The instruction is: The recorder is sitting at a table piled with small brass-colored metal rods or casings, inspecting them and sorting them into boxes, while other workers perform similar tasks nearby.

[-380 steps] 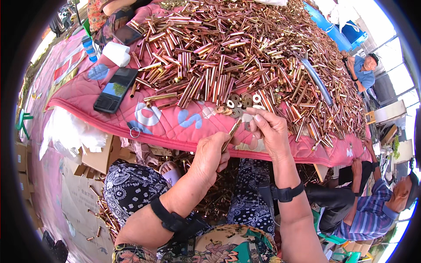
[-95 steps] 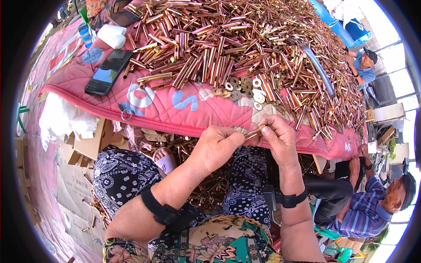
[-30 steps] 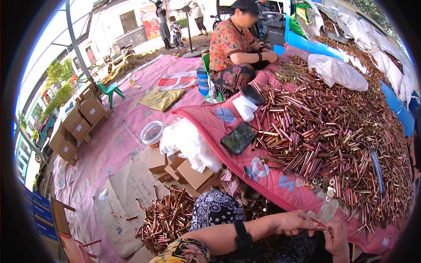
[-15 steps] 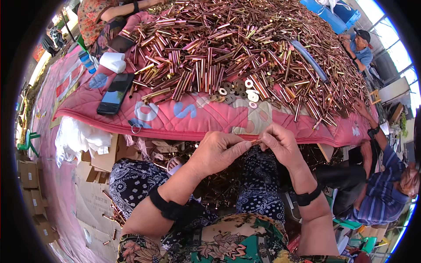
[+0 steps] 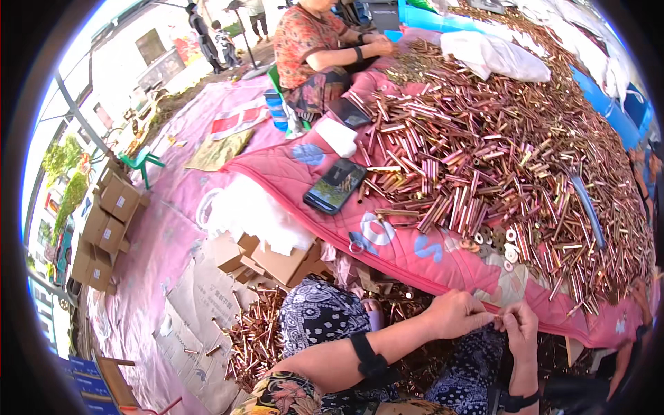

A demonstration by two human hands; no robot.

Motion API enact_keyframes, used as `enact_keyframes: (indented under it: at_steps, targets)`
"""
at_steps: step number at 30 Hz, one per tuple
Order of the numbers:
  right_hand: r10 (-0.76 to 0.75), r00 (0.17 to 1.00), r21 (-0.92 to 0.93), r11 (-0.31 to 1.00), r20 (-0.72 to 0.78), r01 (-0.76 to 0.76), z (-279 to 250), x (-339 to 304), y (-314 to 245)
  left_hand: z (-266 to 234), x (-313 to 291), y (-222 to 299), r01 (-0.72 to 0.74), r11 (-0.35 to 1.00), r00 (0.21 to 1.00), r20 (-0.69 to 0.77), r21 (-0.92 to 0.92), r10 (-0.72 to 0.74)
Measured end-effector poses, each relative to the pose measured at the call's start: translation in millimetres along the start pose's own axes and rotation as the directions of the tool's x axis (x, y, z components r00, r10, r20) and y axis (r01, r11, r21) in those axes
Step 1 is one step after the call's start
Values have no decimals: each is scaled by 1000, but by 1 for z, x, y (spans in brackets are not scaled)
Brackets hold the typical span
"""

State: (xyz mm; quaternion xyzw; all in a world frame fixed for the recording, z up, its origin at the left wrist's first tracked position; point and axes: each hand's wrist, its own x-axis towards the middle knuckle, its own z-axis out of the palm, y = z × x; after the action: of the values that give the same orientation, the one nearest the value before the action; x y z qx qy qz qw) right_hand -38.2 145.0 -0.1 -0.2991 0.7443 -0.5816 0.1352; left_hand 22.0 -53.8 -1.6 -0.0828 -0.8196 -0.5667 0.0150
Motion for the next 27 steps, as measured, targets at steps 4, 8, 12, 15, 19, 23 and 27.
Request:
enact_keyframes:
  at_steps: [4,8,12,15,19,23,27]
  targets:
    - [152,988,143,979,-13,-149,8,6,-4,-8,-4,3,52,999,999,13,14,-53]
    - [116,990,33,992,76,-119,6,5,-3,-10,-6,4,67,998,998,16,16,-68]
    - [207,978,203,959,-18,-200,15,1,-4,-9,-9,4,63,997,998,15,47,-64]
    - [-20,995,60,998,-99,26,13,-1,-1,-9,-5,6,74,996,996,38,45,-75]
    - [203,978,183,961,52,-209,7,1,-16,-5,-4,-3,-20,1000,1000,7,11,20]
    - [283,948,68,953,144,-294,14,12,-9,-18,-4,-3,140,982,987,91,-126,-129]
    - [31,1000,299,954,-4,-29,14,9,0,-12,3,-3,207,954,974,134,-215,-181]
